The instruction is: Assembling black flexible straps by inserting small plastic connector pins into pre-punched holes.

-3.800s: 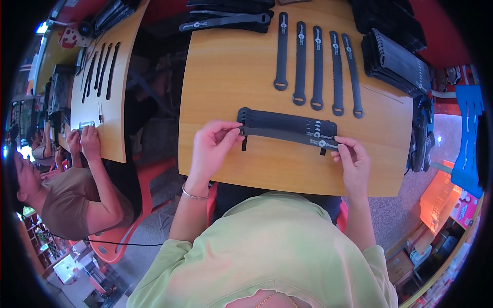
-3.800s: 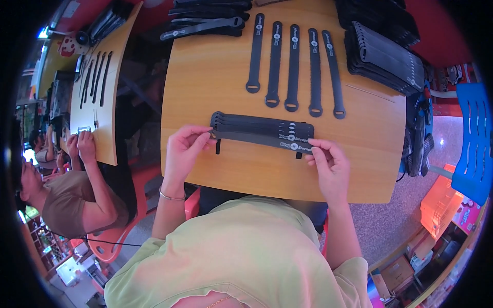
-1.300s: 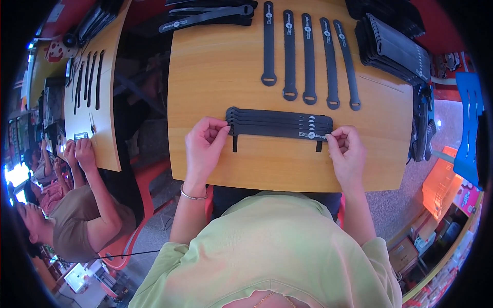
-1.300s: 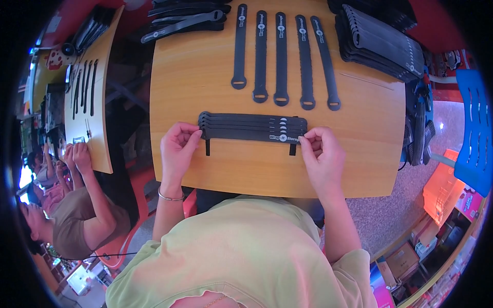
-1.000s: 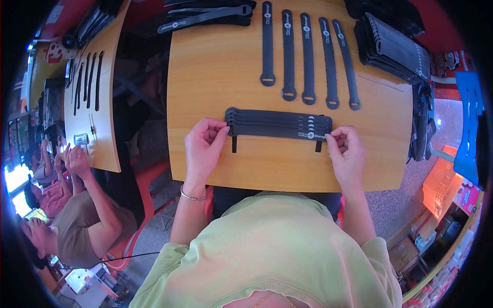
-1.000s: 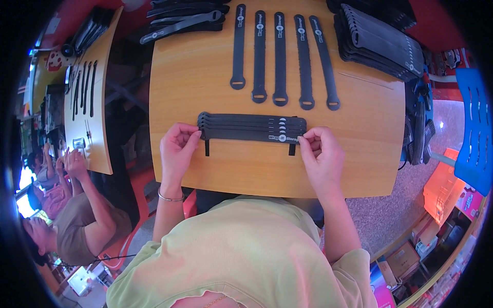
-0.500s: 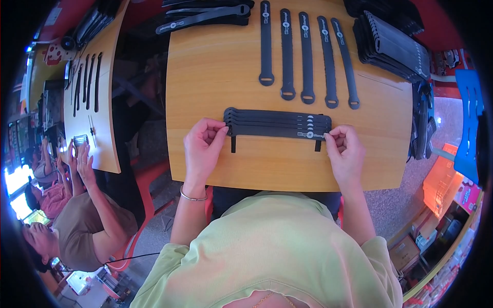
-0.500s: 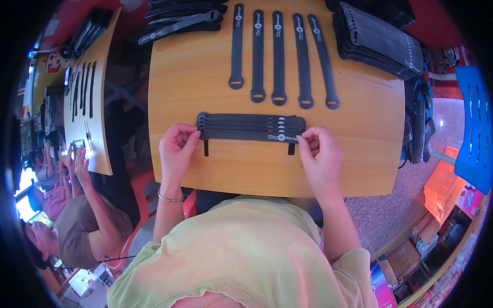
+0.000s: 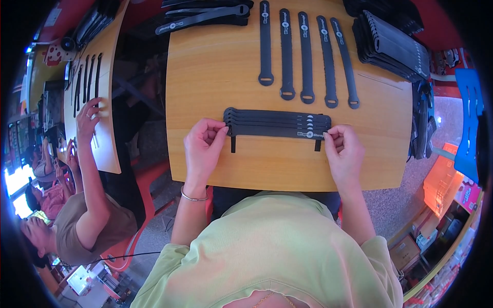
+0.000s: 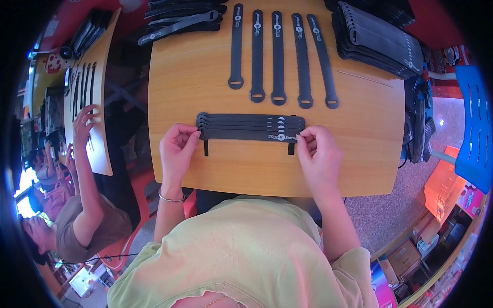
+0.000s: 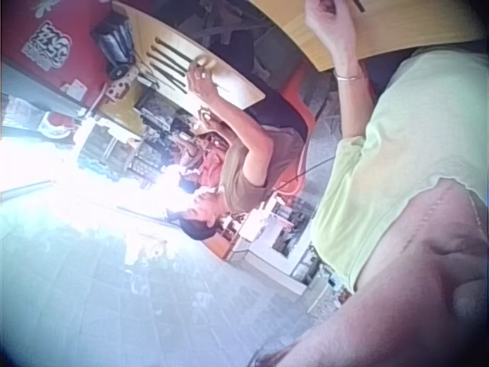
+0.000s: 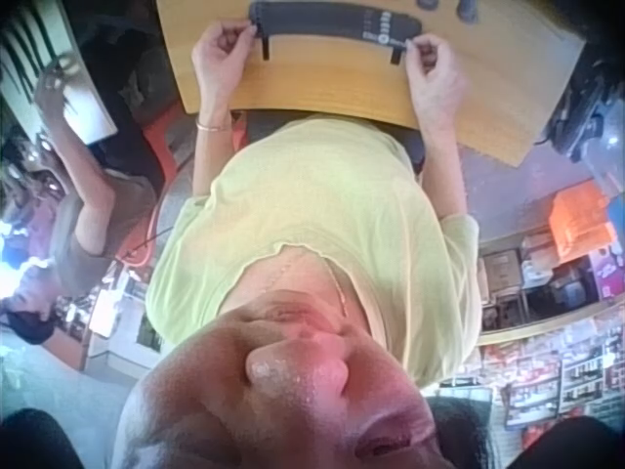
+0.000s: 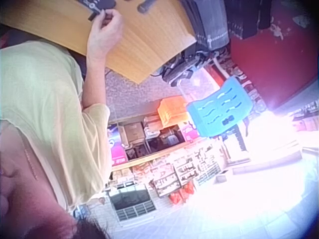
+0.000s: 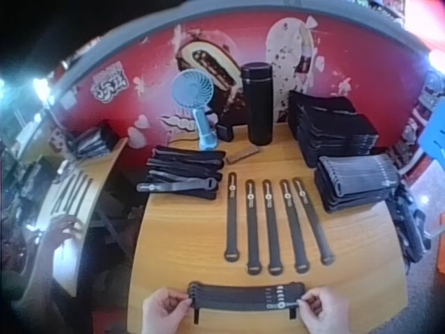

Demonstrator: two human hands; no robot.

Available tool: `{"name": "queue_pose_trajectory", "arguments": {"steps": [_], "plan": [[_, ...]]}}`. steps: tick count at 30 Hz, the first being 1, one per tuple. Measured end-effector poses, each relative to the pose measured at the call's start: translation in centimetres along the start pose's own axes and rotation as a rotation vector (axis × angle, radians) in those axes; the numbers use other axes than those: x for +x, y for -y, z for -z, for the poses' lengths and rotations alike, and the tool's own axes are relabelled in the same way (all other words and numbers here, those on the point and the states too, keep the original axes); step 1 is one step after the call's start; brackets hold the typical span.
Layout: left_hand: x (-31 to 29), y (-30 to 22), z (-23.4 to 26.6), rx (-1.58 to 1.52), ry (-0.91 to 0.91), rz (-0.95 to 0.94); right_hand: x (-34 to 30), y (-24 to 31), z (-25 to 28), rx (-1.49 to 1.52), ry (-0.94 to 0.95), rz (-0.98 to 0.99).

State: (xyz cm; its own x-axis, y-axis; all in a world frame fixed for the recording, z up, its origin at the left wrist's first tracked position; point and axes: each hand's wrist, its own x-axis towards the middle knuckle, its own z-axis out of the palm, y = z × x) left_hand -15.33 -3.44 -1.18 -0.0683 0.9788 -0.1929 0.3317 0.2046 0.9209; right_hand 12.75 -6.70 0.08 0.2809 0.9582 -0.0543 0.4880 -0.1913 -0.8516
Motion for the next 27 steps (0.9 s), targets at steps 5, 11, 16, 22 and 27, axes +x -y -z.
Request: {"name": "queue_pose_trajectory", "arguments": {"steps": [5,11,16,22,27], "plan": [[-0.1,-0.2,-0.2,0.040,-0.006,-0.018,0.1,-0.5,0.0,-0.038,-0.035,0.096],[-0.2,-0.5,-0.3,0.064,-0.011,-0.029,-0.1,-0.8,0.3,0.067,-0.040,0.032],[0.2,-1.5,-0.2,-0.018,-0.149,-0.080,-0.1,-1.1,0.5,0.116,-0.055,0.063],[4.4,-5.6,-3.1,0.358,-0.060,-0.400,0.0,-0.7,0.7,0.084,-0.073,0.167],[8.2,-6.6,-6.5,0.630,-0.092,-0.565,-0.2,-0.6,0.7,0.099,-0.068,0.177]]}}
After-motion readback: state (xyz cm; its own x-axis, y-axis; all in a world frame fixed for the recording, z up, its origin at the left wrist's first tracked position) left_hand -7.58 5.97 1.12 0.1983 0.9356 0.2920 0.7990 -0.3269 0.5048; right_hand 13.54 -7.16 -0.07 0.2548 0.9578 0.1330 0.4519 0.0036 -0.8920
